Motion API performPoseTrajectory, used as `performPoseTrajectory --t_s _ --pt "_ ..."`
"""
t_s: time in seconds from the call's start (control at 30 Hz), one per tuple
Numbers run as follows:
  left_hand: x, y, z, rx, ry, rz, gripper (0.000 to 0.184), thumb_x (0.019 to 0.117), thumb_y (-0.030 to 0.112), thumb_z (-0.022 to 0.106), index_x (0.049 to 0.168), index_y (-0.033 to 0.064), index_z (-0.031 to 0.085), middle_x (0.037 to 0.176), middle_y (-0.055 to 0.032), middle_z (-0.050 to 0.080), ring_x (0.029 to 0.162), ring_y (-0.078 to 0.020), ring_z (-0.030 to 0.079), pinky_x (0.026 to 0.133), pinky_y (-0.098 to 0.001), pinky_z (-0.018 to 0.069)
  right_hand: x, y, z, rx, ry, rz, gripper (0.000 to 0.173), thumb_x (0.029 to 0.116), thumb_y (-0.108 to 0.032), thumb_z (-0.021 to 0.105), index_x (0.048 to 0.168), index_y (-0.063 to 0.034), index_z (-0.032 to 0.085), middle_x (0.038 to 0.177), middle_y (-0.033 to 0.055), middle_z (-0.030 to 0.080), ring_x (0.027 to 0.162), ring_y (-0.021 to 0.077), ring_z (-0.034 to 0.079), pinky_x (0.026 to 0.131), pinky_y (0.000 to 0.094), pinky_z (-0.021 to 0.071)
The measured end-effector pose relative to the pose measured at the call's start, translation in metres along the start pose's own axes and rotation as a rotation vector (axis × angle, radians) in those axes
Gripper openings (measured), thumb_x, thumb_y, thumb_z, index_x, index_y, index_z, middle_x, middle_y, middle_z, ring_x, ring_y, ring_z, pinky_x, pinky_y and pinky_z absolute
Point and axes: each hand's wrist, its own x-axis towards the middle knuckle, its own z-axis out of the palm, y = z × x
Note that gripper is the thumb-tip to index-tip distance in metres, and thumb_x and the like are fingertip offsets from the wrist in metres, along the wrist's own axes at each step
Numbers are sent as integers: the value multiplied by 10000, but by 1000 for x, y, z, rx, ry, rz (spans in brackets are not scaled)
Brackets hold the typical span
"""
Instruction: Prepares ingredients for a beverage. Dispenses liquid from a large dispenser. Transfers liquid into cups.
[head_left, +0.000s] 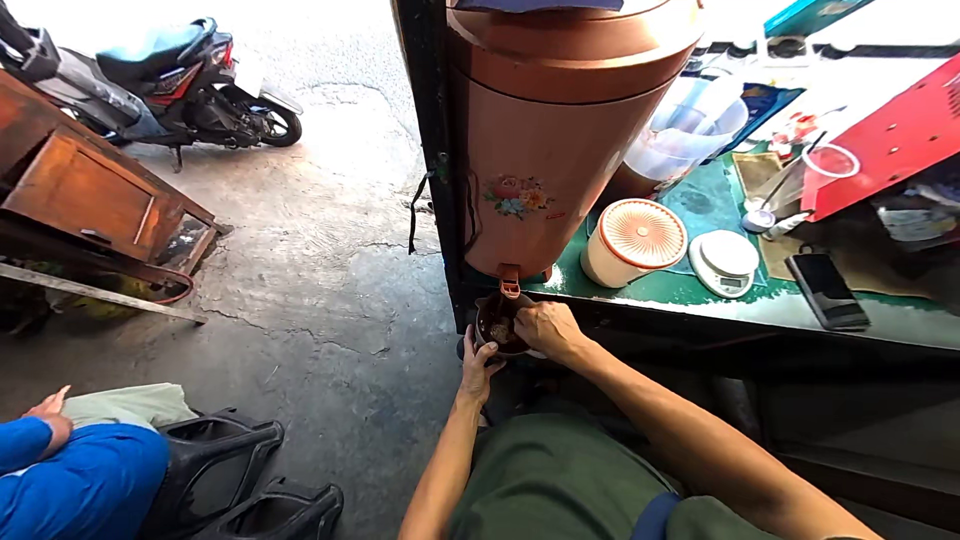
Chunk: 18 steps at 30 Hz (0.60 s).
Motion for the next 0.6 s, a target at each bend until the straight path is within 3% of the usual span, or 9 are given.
performPoseTrajectory --t_s 0.1,0.17,0.27,0.3,0.37,0.43,0.53,0.6 --pt "0 1 2 2 -10 1 1204 711 407 786 1647 220 53 1615 -205 298 1355 -391 469 963 -590 511 -5 2 -5 76 -122 -151 424 1038 -326 463 901 18 671 925 235 694 959 429 681 805 627 487" --pt "-1 1 1 0 -4 -5 1178 731 381 776 1648 222 54 1608 -211 307 1349 -393 472 964 -589 508 -1 9 -2 166 10 -126 428 1048 -340 469 920 -3 698 922 207 707 947 399 692 807 608 505" --pt "-2 2 3 -13 3 -11 1179 731 356 785 1648 227 56 1620 -204 293 1349 -389 474 959 -584 513 5 17 4 96 173 21 392 1055 -316 465 1027 -31 733 976 203 722 970 403 704 801 598 524" --pt "-2 2 4 -13 0 -11 1187 726 358 788 1648 228 51 1626 -198 285 1359 -389 468 964 -586 513 3 15 4 52 127 27 389 1049 -302 458 1053 -17 722 998 223 718 986 424 700 806 610 522" --pt "-2 2 3 -10 -11 -6 1201 718 369 790 1648 222 44 1626 -204 280 1360 -393 465 962 -588 514 -6 9 0 20 -33 -67 412 1030 -308 468 948 36 679 973 265 699 978 458 687 804 638 502" --pt "-1 0 3 -4 -18 -2 1203 712 385 788 1647 220 48 1610 -208 307 1350 -390 478 956 -585 520 -9 7 -3 73 -110 -168 435 1033 -340 477 890 25 667 912 241 690 945 436 681 800 630 488" --pt "-1 -1 4 2 -12 -6 1169 737 371 768 1649 223 52 1603 -211 316 1344 -389 477 962 -586 511 -1 14 -2 177 62 -58 437 1061 -351 471 953 -8 718 933 209 715 959 403 695 819 606 510" --pt "-2 0 4 0 -11 -6 1158 745 356 767 1647 218 54 1610 -208 307 1340 -392 481 959 -584 513 4 17 3 111 158 46 408 1062 -321 466 1012 -18 734 987 214 724 991 412 702 820 606 523"
